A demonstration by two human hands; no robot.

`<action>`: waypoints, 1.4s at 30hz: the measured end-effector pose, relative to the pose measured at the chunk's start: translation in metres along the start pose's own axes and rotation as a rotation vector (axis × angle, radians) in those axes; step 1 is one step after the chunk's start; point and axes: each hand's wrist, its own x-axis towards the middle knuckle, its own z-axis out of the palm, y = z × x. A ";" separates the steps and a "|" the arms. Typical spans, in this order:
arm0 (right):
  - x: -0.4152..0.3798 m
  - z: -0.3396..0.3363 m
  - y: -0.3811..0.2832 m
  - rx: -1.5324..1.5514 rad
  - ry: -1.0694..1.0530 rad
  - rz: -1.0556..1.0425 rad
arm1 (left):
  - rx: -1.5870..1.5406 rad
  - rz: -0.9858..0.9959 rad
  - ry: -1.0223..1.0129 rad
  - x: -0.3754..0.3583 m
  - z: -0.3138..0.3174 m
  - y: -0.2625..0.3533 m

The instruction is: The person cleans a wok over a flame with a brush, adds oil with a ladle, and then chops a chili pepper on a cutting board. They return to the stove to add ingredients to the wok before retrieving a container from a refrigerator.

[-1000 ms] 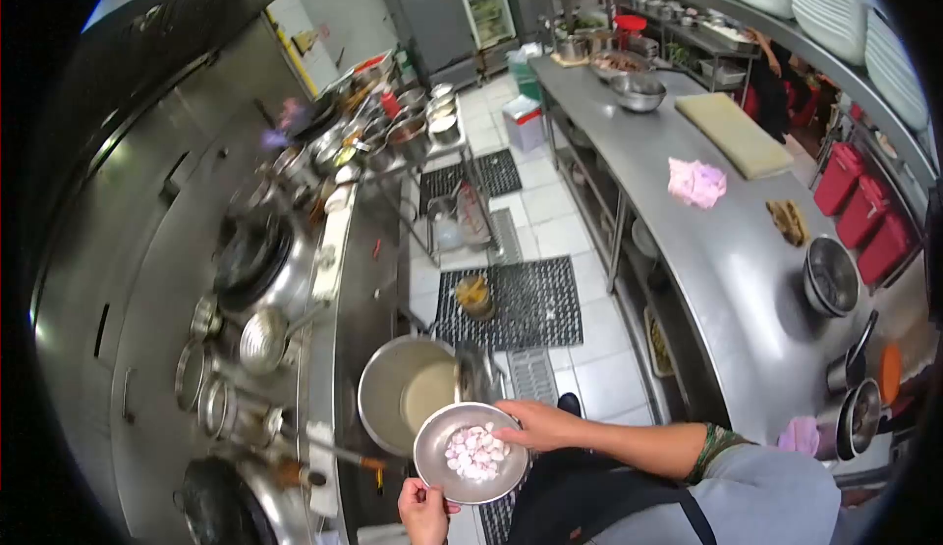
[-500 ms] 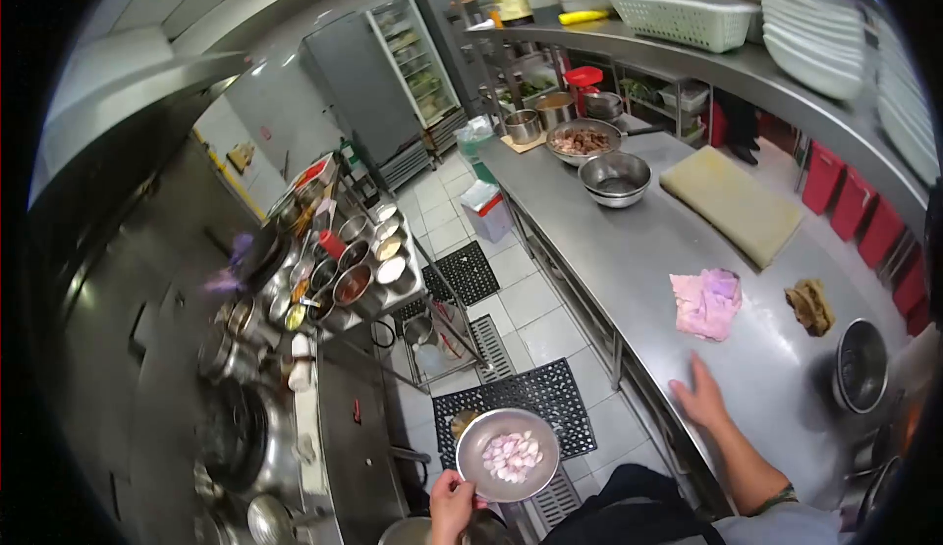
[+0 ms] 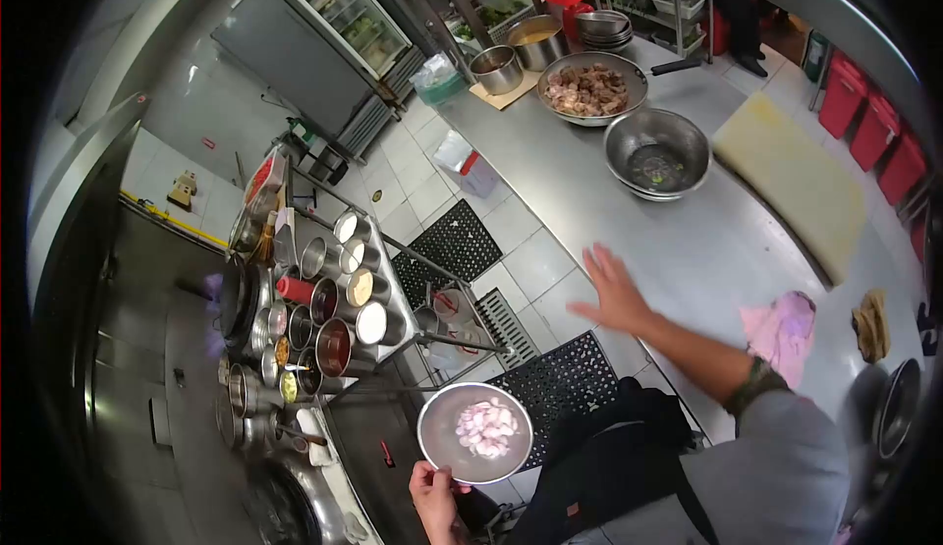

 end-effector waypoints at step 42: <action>0.512 0.037 -0.040 0.411 -0.246 0.223 | 0.868 1.782 -0.846 0.670 0.587 0.755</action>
